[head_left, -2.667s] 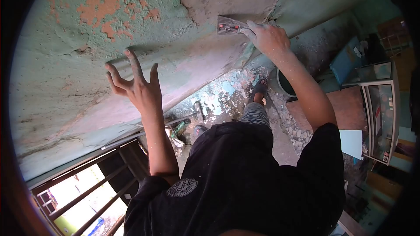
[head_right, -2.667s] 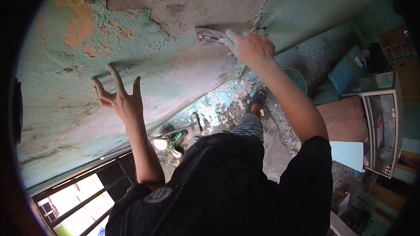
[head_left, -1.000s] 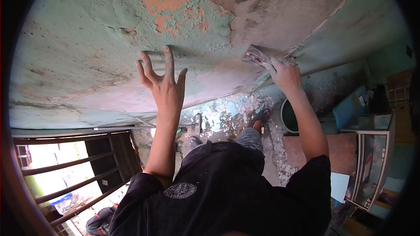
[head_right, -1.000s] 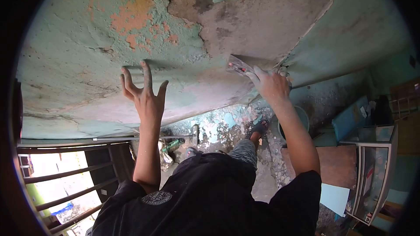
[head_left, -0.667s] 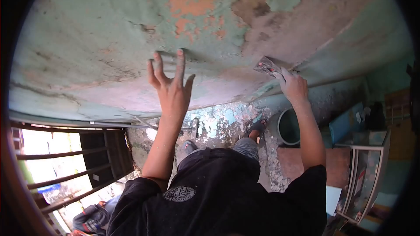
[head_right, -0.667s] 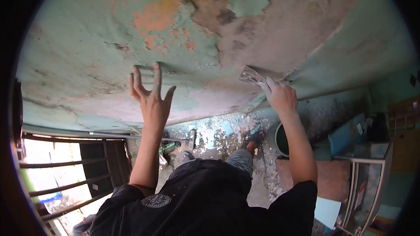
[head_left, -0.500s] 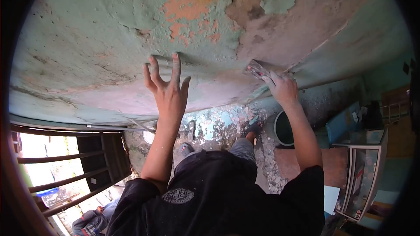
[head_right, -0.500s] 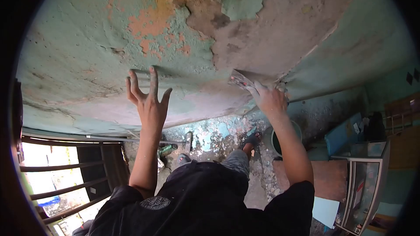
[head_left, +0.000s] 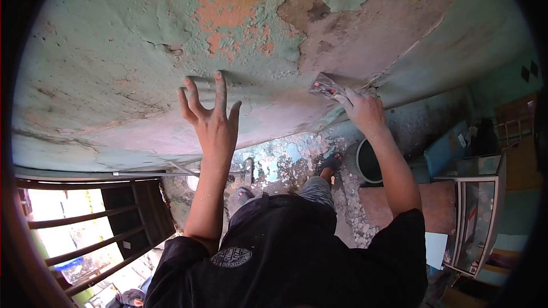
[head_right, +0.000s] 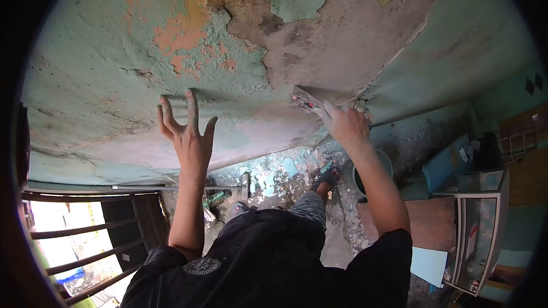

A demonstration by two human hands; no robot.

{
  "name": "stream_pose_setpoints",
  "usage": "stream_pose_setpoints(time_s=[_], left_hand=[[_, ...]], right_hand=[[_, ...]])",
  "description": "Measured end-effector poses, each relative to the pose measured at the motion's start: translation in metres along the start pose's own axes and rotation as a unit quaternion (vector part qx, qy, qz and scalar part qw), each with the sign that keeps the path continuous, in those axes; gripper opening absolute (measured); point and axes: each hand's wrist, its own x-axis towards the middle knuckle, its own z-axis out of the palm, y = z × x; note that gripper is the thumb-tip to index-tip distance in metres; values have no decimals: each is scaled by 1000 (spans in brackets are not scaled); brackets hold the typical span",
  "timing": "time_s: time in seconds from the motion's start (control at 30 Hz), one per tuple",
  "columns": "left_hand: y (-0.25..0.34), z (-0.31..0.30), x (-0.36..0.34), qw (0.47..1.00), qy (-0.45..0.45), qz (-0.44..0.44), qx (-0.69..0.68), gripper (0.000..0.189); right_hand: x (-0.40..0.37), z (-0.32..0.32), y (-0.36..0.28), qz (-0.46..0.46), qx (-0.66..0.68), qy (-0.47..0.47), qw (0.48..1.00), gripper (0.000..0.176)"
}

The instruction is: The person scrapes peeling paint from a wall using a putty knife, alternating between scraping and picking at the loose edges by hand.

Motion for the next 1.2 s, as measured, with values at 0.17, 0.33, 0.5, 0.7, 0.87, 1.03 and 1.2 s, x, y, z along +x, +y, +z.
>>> stream_pose_setpoints(time_s=[0.17,0.33,0.5,0.7,0.87,1.03,1.2], left_hand=[[-1,-1,-1,1000,9,0,-2,85],[-4,-6,-1,1000,-8,2,-1,85],[2,0,-1,1000,10,-3,-21,85],[1,-3,0,1000,9,1,-8,86],[-2,-3,-4,1000,-3,-2,-1,87],[2,2,-2,1000,6,-13,3,87],[-5,-6,2,1000,-1,2,0,88]], right_hand=[[5,2,7,22,14,4,1000,42],[-1,-4,5,24,3,-22,999,41],[0,10,-3,2,-10,46,999,41],[9,-4,-1,34,10,-47,998,42],[2,-2,15,6,4,-17,1000,40],[6,-8,-5,-9,-6,1,1000,43],[13,-17,6,28,30,-46,998,46]])
